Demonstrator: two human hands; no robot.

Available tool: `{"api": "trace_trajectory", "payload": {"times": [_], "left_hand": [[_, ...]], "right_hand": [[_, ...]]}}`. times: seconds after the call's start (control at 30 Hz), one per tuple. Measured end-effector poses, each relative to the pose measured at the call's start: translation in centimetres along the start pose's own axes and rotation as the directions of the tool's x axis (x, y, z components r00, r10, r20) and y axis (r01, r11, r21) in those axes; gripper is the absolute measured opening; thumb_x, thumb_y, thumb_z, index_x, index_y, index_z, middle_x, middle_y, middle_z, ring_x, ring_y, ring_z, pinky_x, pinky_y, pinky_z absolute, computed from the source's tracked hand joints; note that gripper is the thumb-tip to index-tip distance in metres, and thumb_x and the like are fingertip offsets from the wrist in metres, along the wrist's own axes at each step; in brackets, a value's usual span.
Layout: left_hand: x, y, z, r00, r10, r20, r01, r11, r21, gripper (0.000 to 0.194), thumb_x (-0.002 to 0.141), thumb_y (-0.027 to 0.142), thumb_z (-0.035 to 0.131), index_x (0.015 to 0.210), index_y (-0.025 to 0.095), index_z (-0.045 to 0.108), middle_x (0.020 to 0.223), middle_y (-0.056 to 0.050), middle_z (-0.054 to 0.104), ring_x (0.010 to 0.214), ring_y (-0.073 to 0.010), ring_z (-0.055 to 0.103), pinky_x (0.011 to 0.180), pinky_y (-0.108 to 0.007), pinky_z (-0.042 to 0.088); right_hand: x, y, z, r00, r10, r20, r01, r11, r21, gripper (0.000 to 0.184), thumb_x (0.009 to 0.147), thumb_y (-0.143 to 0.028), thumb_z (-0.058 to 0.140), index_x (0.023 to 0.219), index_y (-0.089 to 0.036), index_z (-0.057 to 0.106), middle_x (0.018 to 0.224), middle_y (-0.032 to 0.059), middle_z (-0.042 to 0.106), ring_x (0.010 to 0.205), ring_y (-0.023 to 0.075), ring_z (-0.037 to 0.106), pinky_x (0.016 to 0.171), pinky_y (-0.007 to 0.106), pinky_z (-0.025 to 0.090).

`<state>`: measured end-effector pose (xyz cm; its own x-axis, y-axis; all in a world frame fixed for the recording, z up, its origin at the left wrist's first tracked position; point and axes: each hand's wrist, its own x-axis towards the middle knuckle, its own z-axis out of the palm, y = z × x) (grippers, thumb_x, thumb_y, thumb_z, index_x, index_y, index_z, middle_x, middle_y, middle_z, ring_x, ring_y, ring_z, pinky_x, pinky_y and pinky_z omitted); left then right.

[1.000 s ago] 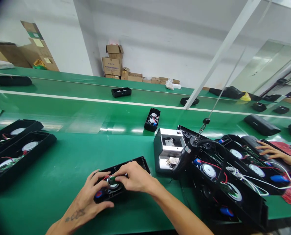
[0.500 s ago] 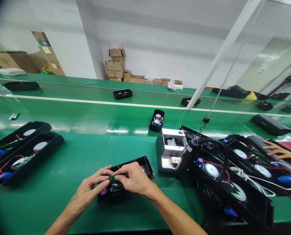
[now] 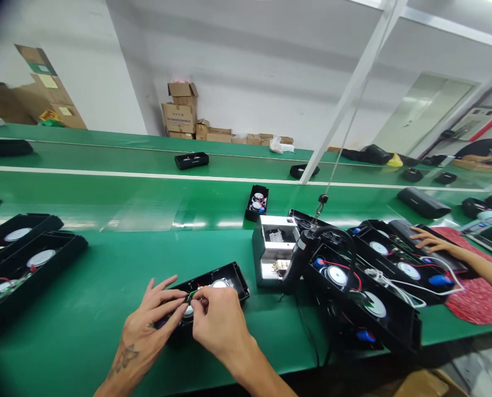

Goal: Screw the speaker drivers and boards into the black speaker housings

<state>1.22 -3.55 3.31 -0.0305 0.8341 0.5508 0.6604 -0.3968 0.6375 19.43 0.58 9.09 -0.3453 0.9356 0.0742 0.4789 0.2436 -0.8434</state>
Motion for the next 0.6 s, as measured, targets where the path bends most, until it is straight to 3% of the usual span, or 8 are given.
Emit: {"api": "trace_trajectory", "payload": {"times": [0.07,0.13,0.23,0.4,0.6], "left_hand": [[0.2,0.8,0.5,0.998,0.048,-0.028,-0.048,0.999,0.011,0.016,0.097,0.026,0.066,0.099,0.031,0.081,0.099,0.001,0.081,0.109,-0.0256,0.079,0.122,-0.065,0.046],[0.4,1.7,1.0,0.999,0.019,-0.031,-0.020,0.999,-0.025,0.016,0.098,0.028,0.065,0.099,0.029,0.081,0.103,0.000,0.081,0.104,-0.0217,0.080,0.104,-0.041,0.065],[0.8,2.9,1.3,0.997,-0.080,-0.020,0.078,0.993,-0.089,0.019,0.098,0.034,0.066,0.093,0.028,0.083,0.104,-0.002,0.082,0.097,-0.0188,0.081,0.077,-0.022,0.068],[1.6,3.2,0.7,0.988,-0.154,0.026,0.156,0.978,-0.136,0.022,0.094,0.044,0.070,0.088,0.031,0.086,0.097,0.000,0.083,0.089,-0.0176,0.081,0.075,-0.020,0.067],[1.8,2.7,0.4,0.976,-0.199,0.087,0.208,0.972,-0.112,0.026,0.093,0.049,0.069,0.084,0.032,0.086,0.098,-0.002,0.082,0.092,-0.0198,0.081,0.077,-0.024,0.067]], "right_hand": [[-0.2,0.2,-0.4,0.998,0.061,0.012,-0.062,0.994,0.090,0.016,0.084,-0.017,0.064,0.077,-0.021,0.078,0.066,0.0029,0.075,0.060,0.0191,0.070,0.060,0.028,0.051],[-0.5,0.8,-0.4,0.986,0.164,0.023,-0.164,0.945,0.282,0.010,0.079,-0.020,0.069,0.072,-0.019,0.076,0.058,0.0007,0.069,0.051,0.0163,0.065,0.052,0.025,0.047],[-0.7,1.9,0.2,0.950,0.308,0.046,-0.284,0.793,0.539,0.015,0.072,-0.030,0.076,0.070,-0.016,0.071,0.055,-0.0010,0.065,0.043,0.0126,0.059,0.044,0.022,0.041],[-0.8,2.7,0.8,0.940,0.326,0.095,-0.309,0.702,0.642,0.035,0.072,-0.048,0.076,0.075,-0.014,0.071,0.057,0.0014,0.067,0.041,0.0121,0.060,0.041,0.021,0.042],[-0.4,2.4,0.2,0.948,0.293,0.126,-0.298,0.675,0.675,0.024,0.067,-0.034,0.080,0.068,-0.012,0.072,0.055,0.0025,0.068,0.040,0.0124,0.061,0.039,0.019,0.042]]}}
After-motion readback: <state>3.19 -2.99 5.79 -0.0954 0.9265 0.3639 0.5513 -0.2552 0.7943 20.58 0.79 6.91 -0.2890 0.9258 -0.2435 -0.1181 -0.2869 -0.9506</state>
